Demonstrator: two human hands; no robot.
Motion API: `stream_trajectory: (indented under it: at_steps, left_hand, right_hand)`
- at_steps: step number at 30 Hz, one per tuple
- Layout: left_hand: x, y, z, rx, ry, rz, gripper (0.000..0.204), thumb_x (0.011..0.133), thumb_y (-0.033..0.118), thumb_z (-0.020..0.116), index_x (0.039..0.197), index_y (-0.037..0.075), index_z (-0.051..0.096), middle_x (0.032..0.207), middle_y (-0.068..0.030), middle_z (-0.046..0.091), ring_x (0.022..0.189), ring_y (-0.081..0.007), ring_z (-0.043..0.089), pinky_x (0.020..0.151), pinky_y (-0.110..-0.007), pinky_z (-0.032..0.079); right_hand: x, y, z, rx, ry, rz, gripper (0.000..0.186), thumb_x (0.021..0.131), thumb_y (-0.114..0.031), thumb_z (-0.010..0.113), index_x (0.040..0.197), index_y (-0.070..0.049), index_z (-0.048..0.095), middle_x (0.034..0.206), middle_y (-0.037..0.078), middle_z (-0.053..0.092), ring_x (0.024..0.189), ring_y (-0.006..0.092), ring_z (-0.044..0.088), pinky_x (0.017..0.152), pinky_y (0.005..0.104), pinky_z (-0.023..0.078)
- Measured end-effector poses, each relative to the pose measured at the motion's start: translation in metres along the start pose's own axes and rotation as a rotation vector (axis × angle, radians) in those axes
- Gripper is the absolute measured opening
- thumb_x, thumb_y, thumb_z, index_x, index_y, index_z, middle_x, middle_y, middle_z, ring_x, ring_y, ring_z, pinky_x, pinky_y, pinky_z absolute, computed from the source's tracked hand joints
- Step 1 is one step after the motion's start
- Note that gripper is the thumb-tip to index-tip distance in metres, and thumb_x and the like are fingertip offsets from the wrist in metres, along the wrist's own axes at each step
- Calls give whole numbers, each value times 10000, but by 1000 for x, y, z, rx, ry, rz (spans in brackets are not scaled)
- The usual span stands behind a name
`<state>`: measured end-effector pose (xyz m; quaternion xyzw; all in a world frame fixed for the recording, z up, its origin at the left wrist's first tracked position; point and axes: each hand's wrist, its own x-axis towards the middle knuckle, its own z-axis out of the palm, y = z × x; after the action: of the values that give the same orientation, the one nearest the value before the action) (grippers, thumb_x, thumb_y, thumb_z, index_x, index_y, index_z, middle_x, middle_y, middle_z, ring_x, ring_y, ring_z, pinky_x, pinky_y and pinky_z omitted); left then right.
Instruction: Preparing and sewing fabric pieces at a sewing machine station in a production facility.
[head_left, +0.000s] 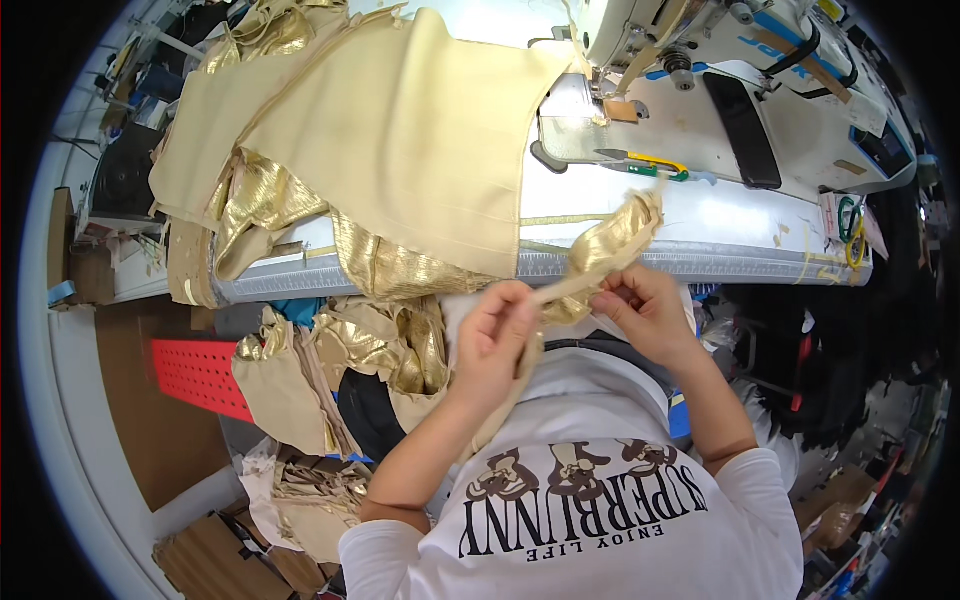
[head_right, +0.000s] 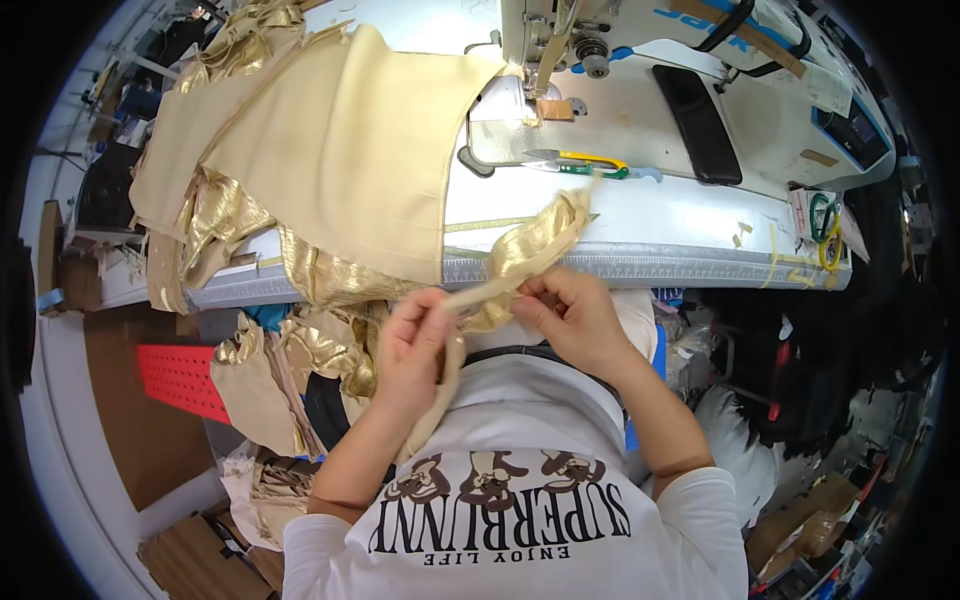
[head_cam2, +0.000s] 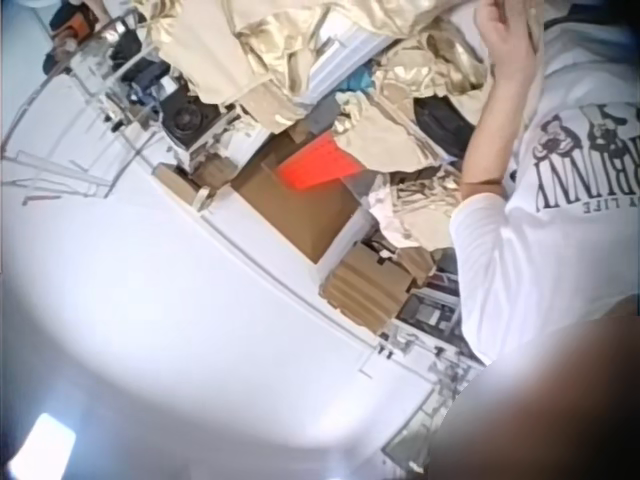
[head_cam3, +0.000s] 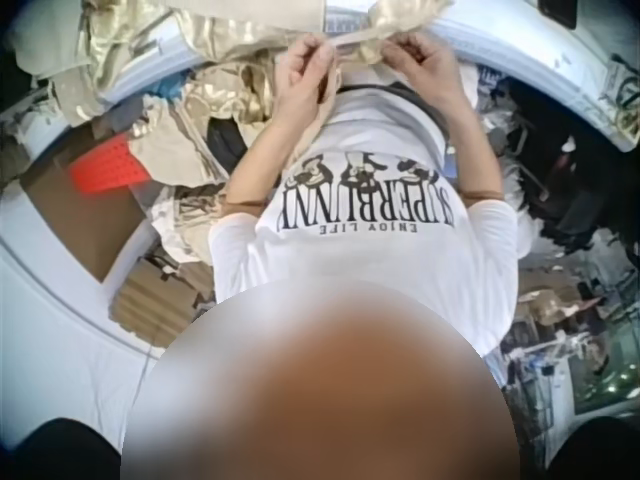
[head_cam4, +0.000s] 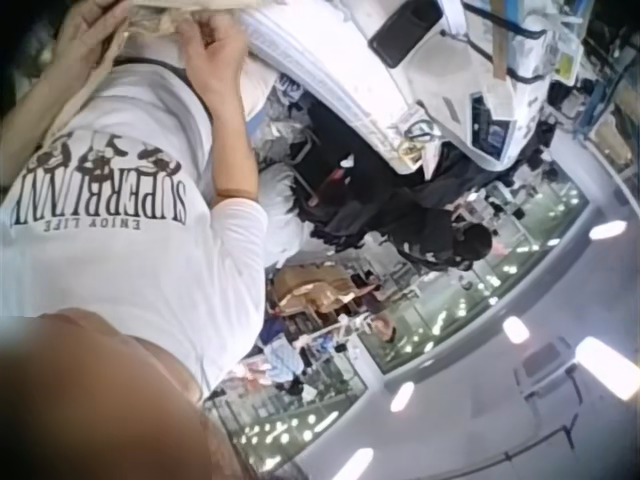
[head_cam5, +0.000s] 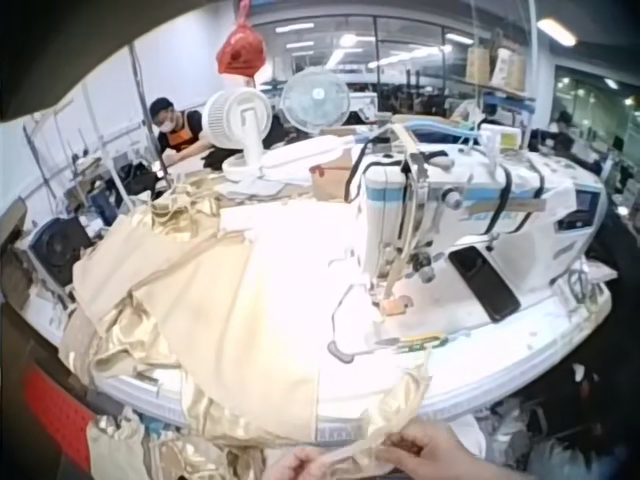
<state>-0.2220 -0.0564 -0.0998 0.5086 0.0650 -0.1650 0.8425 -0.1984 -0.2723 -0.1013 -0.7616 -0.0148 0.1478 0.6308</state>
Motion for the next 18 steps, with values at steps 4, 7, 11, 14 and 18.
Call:
stream_trajectory:
  at_steps: [4,7,11,14,18]
  left_hand:
    - [1,8,-6,56,93,91,125,982,153,608,1039,43,590,847,26,588,758,-38,524,672,-179,423]
    - [1,9,-7,172,43,10,148,978,139,611,1078,30,599,887,13,617,802,-45,551,716,-193,450]
    - [-1,9,-7,197,-1,-19,236,972,135,617,1175,15,599,939,-1,642,846,-54,570,774,-196,463]
    - [-3,4,-10,197,-17,-26,279,970,136,619,1217,8,596,965,-8,653,871,-61,579,805,-196,464]
    - [-8,-3,-15,500,18,46,248,932,91,651,1168,16,627,890,-3,653,768,-55,576,692,-199,472]
  right_hand:
    - [-1,-9,-1,-155,0,-38,156,857,-87,725,888,41,642,635,-17,554,569,46,465,509,237,392]
    - [-4,-12,6,-190,87,-144,155,854,-79,717,883,50,636,640,-7,552,574,53,472,518,242,407]
    - [-6,-7,6,-293,75,-209,120,871,-74,706,908,14,633,676,-55,565,562,26,445,500,216,367]
    - [-6,2,5,-128,89,-94,113,896,-69,680,966,2,627,738,-65,594,591,11,457,515,192,355]
    - [-5,11,6,203,80,-58,147,928,-53,625,1057,14,605,883,-25,636,696,6,503,580,166,359]
